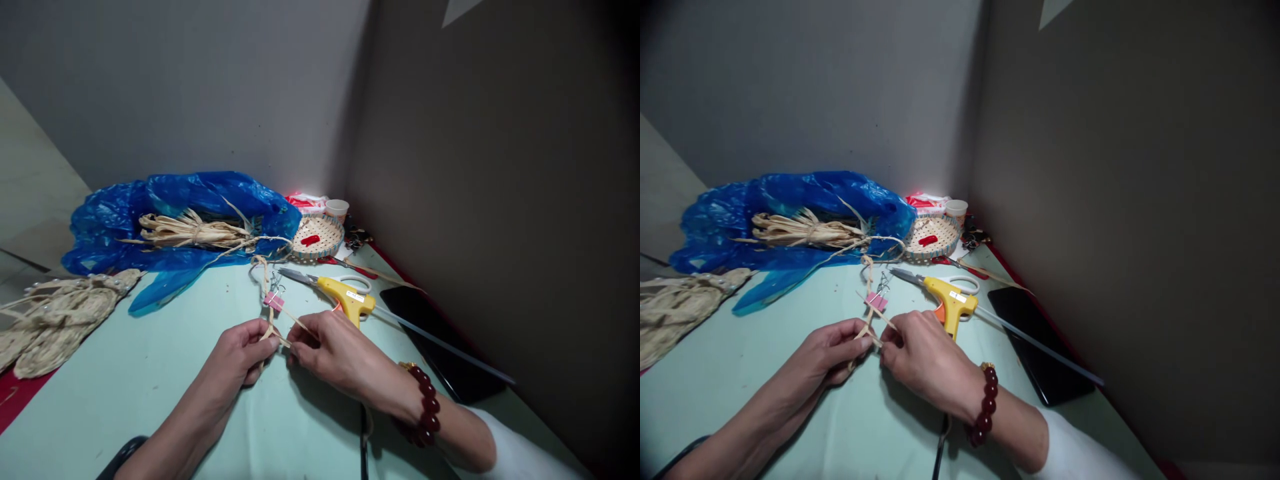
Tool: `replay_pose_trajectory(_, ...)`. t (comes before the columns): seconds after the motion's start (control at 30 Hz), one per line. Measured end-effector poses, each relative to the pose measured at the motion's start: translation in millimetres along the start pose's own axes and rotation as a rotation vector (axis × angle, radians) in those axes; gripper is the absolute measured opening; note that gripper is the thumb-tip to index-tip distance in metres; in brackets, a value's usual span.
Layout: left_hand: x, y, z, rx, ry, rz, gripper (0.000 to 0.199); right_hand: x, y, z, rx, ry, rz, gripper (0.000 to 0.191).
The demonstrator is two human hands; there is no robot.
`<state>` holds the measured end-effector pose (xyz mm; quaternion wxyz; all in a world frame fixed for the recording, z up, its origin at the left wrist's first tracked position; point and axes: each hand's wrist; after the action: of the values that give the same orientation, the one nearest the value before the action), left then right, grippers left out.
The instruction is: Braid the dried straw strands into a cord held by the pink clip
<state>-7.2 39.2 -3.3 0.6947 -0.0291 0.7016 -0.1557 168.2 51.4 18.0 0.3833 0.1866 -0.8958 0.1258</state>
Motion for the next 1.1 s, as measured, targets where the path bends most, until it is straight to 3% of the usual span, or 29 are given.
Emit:
replay_pose_trajectory(0.23,2.9,0.3,-3.2,0.06,0.018,0.015,0.023,0.7,-5.1,4.1,-0.09,-0.053,-0.042,0.013)
replay_pose_trajectory(0.53,-2.2,0.5,2.6,0.029,0.002,0.003,0.018,4.7,-3.8,0.8,-0.04,0.021,0.032,0.009)
replay_pose_trajectory(1.1,-1.0,1.1,-0.6,0.045,-0.027,0.027,0.021,-1.5,2.8,-3.1,0.029,0.112,0.007,0.025)
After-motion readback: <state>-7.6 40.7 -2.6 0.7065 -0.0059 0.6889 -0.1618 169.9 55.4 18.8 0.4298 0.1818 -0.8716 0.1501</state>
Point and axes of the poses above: each hand's wrist, its own y-axis towards the middle knuckle, its own z-axis out of the palm, x = y × z, and after that the axes turned 5 degrees about z, right-handed
